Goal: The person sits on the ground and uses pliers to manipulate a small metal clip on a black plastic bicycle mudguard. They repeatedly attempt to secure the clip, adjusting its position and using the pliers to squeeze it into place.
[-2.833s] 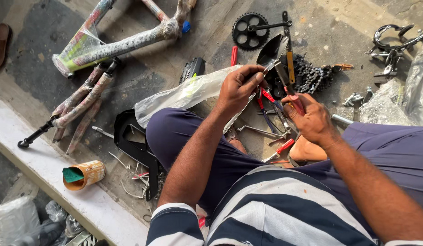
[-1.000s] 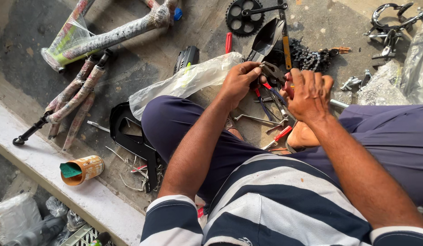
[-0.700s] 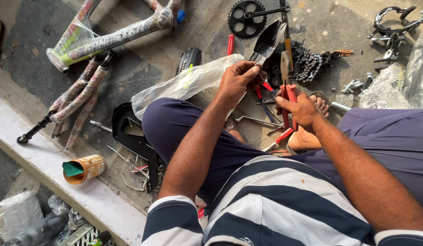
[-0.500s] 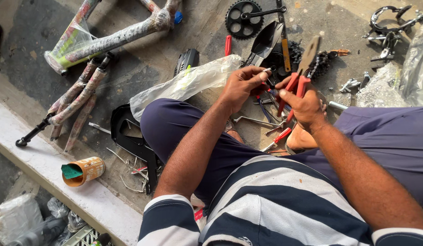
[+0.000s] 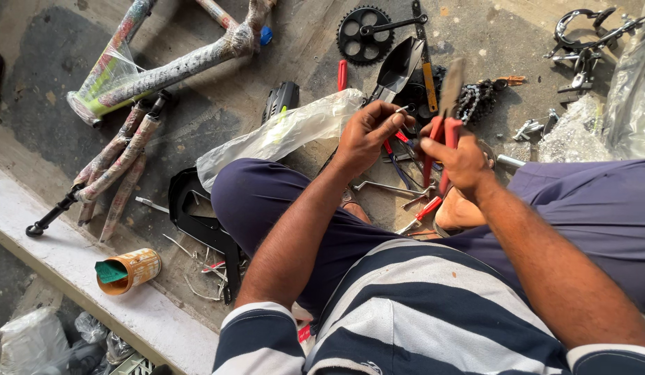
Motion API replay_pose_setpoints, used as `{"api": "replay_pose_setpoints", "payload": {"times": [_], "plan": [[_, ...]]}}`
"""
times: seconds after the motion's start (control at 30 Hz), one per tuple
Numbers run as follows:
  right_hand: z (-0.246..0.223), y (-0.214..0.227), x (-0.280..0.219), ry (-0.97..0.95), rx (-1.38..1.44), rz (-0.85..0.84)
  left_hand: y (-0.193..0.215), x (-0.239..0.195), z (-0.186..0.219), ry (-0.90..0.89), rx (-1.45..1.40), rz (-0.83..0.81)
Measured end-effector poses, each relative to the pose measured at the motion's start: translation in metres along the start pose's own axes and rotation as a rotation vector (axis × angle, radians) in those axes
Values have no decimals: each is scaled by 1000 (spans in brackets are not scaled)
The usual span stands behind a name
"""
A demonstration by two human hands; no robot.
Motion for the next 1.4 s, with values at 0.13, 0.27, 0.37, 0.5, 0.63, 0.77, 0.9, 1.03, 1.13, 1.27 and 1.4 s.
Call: {"api": "replay_pose_setpoints", "payload": {"times": [0.13,0.27,0.37,0.5,0.63,0.77,0.9,1.03,1.13,1.27,1.4], "plan": [[-4,-12,-17,-80,-258,-257,9,-11,28,-131,363,239],[12,-14,-38,-377,-359,-324,10,-19,48,-247,472,319],[20,-15,-42,-447,-249,-367,7,-25,59,-331,541,318],[21,-20,-36,-301,-105,-397,2,-25,61,-317,607,296],[23,-18,-39,-341,-70,-412,6,-28,65,-318,648,254],[12,-24,-42,-341,50,-467,2,-28,64,-341,768,242],[2,-27,-43,-335,144,-501,3,-27,61,-332,726,184],[5,-27,-47,-388,212,-475,4,-27,61,-325,792,159],[8,-29,-50,-396,234,-492,6,-27,61,-288,800,136],[4,-32,-53,-388,290,-535,6,-30,63,-305,743,117],[2,-33,-54,-396,338,-549,7,-29,62,-277,696,96]]}}
Point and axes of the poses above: each hand's wrist, its own x-axis towards the middle knuckle, its own y-axis out of the back of the hand, z = x × y, the point moved 8 cm from there along x, towards the middle knuckle, and after that the axes turned 14 degrees about y, right-handed, at the moved point
